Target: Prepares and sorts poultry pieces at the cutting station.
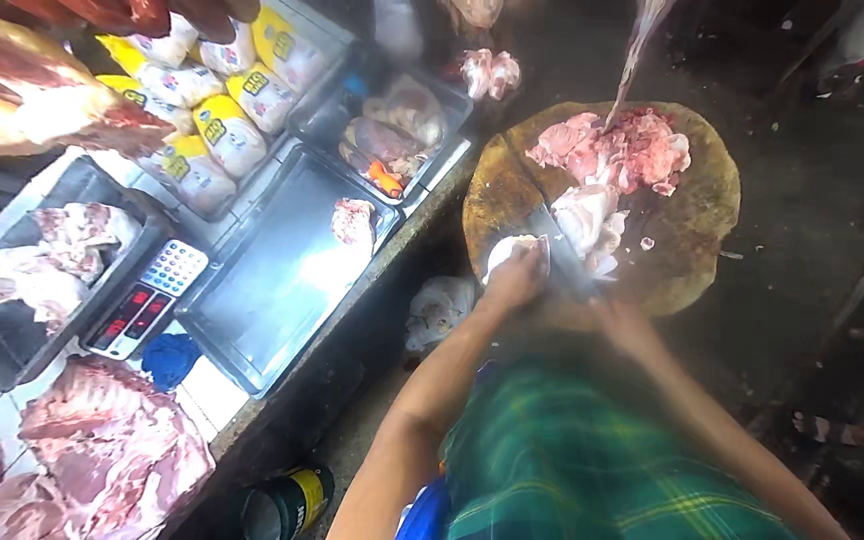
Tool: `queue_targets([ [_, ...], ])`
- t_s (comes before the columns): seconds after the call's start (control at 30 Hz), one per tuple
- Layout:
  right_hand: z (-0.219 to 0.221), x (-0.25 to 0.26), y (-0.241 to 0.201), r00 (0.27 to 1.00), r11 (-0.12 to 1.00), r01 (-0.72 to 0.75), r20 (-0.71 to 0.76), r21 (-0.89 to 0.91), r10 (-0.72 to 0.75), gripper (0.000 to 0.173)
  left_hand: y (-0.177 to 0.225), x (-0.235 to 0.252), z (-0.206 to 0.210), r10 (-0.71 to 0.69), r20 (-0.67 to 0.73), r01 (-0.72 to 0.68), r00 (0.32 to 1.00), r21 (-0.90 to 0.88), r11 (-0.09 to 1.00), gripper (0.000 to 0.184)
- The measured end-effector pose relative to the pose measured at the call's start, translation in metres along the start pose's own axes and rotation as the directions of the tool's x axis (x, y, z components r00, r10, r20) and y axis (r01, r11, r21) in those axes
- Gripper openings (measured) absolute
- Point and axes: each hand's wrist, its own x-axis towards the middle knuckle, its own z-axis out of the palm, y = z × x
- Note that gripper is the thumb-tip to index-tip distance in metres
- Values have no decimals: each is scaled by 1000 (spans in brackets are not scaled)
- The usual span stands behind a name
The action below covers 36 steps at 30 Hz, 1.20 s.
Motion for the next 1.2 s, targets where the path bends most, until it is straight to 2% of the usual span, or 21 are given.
queue_targets([
  [0.1,-3,2,4,999,999,-9,41,39,8,69,-4,-16,7,-57,-71,54,996,-48,997,28],
  [0.17,-8,3,4,994,994,-15,110,108,3,66,-14,-40,9,-177,-83,161,981,-177,971,21],
  [0.23,-15,1,1,985,992,0,170,129,-22,60,-20,-59,12,-355,-23,330,935,-317,889,19],
  [0.3,-23,-8,-2,994,997,61,91,40,-65,57,-17,-71,19,-476,-22,427,879,-407,807,25],
  [0.37,-30,-27,-5,994,994,107,-10,-36,-108,62,-10,-75,27,-541,-92,443,836,-467,765,39],
  [0.47,-37,-50,4,979,981,165,-102,-101,-176,68,-5,-53,33,-556,-152,456,817,-417,786,45],
  [0.53,-38,-58,8,963,967,221,-130,-125,-237,66,-5,-52,40,-473,-174,415,864,-287,864,34],
  [0.6,-37,-60,5,940,948,289,-146,-129,-307,65,-1,-65,47,-403,-219,352,889,-239,905,23],
  [0.7,-28,-57,-2,880,898,424,-181,-119,-440,60,-1,-75,55,-399,-267,326,877,-280,903,19],
  [0.77,-18,-48,-2,862,874,465,-151,-144,-484,59,0,-77,55,-408,-279,320,870,-310,895,19],
  [0.8,-14,-43,1,888,883,433,-81,-184,-452,61,0,-78,55,-413,-277,325,867,-314,892,20],
  [0.87,-15,-34,5,957,914,288,127,-286,-262,67,0,-79,52,-438,-242,353,866,-326,877,23],
  [0.9,-17,-33,8,966,918,238,179,-316,-189,68,-3,-80,52,-456,-214,374,864,-333,866,24],
  [0.97,-25,-42,17,974,915,195,181,-354,-138,69,-13,-84,52,-486,-158,415,860,-338,845,28],
  [1.03,-29,-55,30,978,936,171,168,-309,-124,65,-24,-100,48,-523,-127,447,843,-374,812,28],
  [1.13,-26,-68,58,985,968,124,145,-218,-93,64,-30,-139,10,-597,-51,498,800,-497,710,26],
  [1.2,-23,-75,66,989,974,105,121,-200,-82,64,-56,-144,-3,-655,-87,535,751,-502,680,25],
])
